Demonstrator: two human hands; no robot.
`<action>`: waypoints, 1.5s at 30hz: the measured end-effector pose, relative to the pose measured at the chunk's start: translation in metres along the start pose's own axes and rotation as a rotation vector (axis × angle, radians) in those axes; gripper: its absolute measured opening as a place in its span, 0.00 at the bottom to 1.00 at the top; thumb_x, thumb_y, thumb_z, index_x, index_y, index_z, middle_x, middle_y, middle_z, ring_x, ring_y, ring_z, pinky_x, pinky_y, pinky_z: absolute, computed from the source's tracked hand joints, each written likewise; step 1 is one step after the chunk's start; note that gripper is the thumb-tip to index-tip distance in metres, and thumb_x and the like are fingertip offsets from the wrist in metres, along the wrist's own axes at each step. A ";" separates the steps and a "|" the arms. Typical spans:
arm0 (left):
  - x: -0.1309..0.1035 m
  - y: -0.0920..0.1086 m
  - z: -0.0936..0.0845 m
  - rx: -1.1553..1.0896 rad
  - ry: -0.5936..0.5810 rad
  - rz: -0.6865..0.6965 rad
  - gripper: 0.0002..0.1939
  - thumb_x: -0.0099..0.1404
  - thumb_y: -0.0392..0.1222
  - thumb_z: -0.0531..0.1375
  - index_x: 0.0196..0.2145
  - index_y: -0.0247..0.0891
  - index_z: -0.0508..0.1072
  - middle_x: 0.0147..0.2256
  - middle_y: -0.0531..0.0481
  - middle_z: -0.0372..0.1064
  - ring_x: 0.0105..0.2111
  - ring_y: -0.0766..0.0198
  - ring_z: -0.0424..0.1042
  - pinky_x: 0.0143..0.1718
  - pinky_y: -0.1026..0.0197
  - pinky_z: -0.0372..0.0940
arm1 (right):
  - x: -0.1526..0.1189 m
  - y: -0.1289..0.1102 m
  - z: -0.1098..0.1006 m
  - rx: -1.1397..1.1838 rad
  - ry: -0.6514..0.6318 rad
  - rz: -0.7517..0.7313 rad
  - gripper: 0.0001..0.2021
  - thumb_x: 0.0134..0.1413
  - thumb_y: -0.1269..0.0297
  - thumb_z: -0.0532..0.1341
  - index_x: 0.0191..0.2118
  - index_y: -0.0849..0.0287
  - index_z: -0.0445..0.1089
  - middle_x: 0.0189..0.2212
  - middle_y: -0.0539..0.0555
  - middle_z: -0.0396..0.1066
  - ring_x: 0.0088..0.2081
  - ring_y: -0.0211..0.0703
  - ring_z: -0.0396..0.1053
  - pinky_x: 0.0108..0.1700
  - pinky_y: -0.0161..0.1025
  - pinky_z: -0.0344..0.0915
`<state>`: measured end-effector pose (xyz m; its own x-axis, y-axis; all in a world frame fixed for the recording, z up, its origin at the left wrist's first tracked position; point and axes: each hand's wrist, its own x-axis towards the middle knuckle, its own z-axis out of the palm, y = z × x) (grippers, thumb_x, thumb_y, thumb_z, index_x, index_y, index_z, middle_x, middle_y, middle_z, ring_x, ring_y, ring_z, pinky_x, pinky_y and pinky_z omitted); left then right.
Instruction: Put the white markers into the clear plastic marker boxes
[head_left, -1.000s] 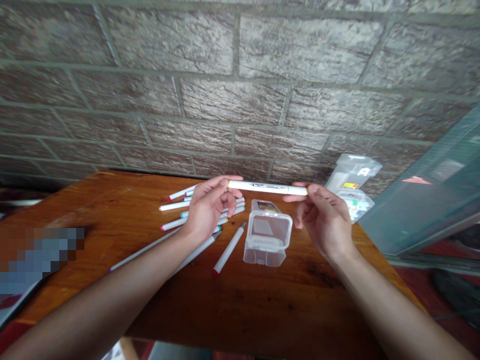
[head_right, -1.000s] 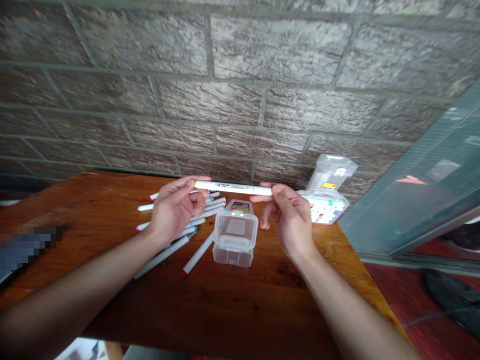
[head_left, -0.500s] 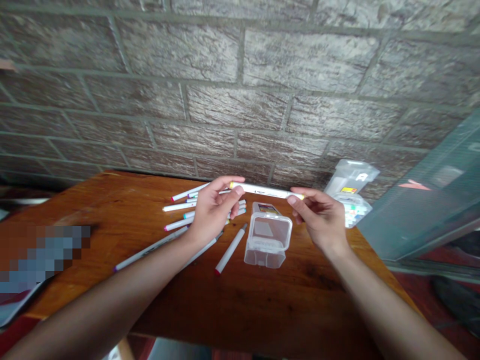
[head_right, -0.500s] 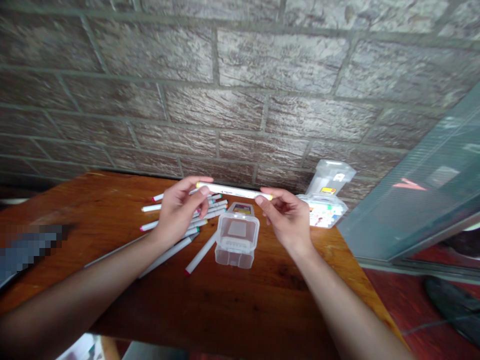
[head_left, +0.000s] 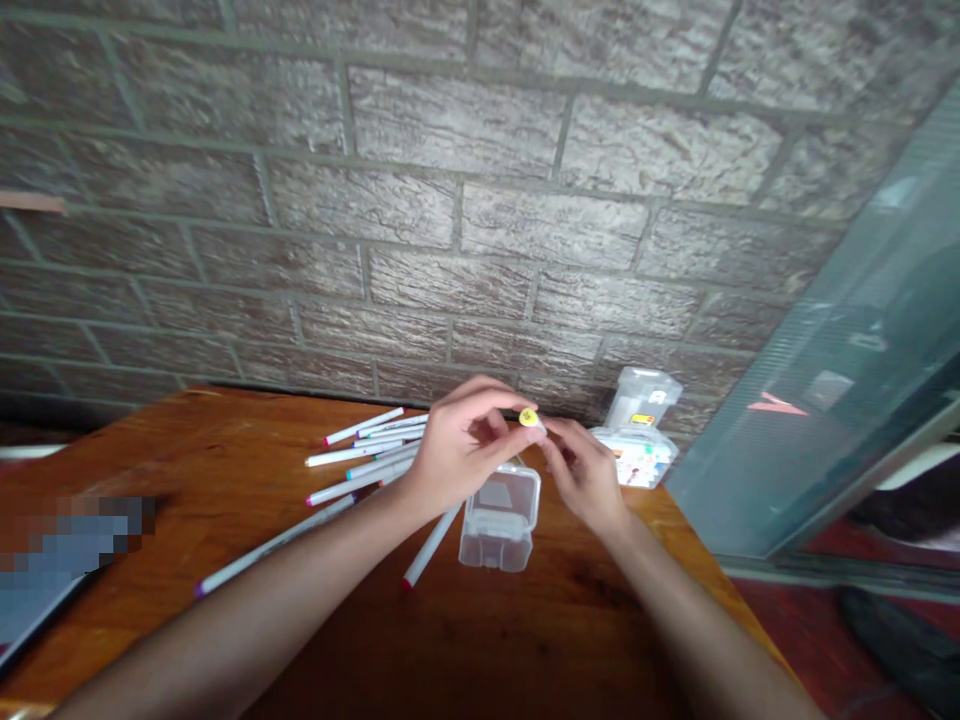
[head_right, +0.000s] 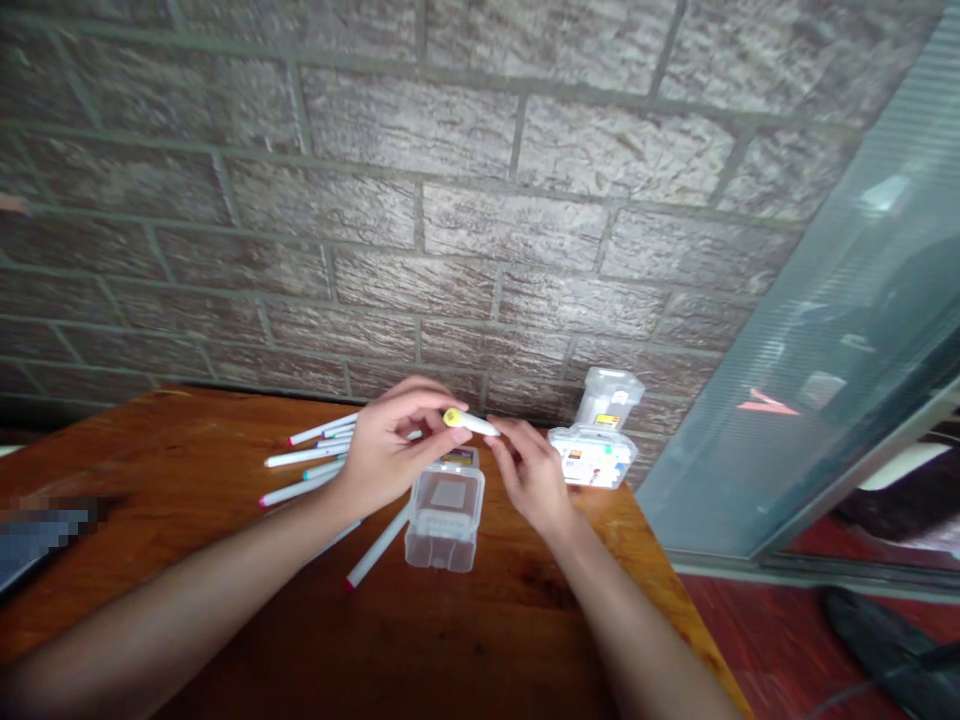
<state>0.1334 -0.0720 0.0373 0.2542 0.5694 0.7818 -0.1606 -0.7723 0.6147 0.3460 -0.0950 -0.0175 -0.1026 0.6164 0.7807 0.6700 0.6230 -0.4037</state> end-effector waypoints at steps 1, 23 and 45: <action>0.002 0.001 0.004 0.005 -0.010 0.015 0.11 0.63 0.43 0.74 0.43 0.38 0.84 0.42 0.45 0.75 0.28 0.71 0.73 0.29 0.67 0.69 | 0.000 0.001 0.000 -0.013 0.004 -0.015 0.12 0.72 0.62 0.60 0.55 0.53 0.77 0.48 0.60 0.81 0.46 0.53 0.79 0.50 0.50 0.75; -0.003 -0.001 -0.003 0.007 -0.096 0.053 0.12 0.59 0.36 0.76 0.41 0.35 0.83 0.36 0.47 0.81 0.28 0.70 0.74 0.28 0.69 0.68 | -0.010 0.006 0.011 -0.106 -0.021 -0.218 0.13 0.74 0.69 0.57 0.58 0.54 0.69 0.49 0.59 0.80 0.49 0.50 0.80 0.50 0.46 0.78; -0.009 0.011 -0.002 0.057 -0.146 0.325 0.11 0.62 0.32 0.73 0.43 0.33 0.83 0.40 0.43 0.81 0.27 0.71 0.73 0.29 0.68 0.70 | -0.010 0.000 0.009 -0.150 0.039 -0.323 0.09 0.73 0.67 0.59 0.55 0.55 0.70 0.44 0.60 0.80 0.42 0.49 0.80 0.42 0.44 0.78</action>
<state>0.1275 -0.0852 0.0377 0.3333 0.2486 0.9094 -0.2030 -0.9231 0.3267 0.3406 -0.0966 -0.0294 -0.3004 0.3781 0.8756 0.7086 0.7030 -0.0605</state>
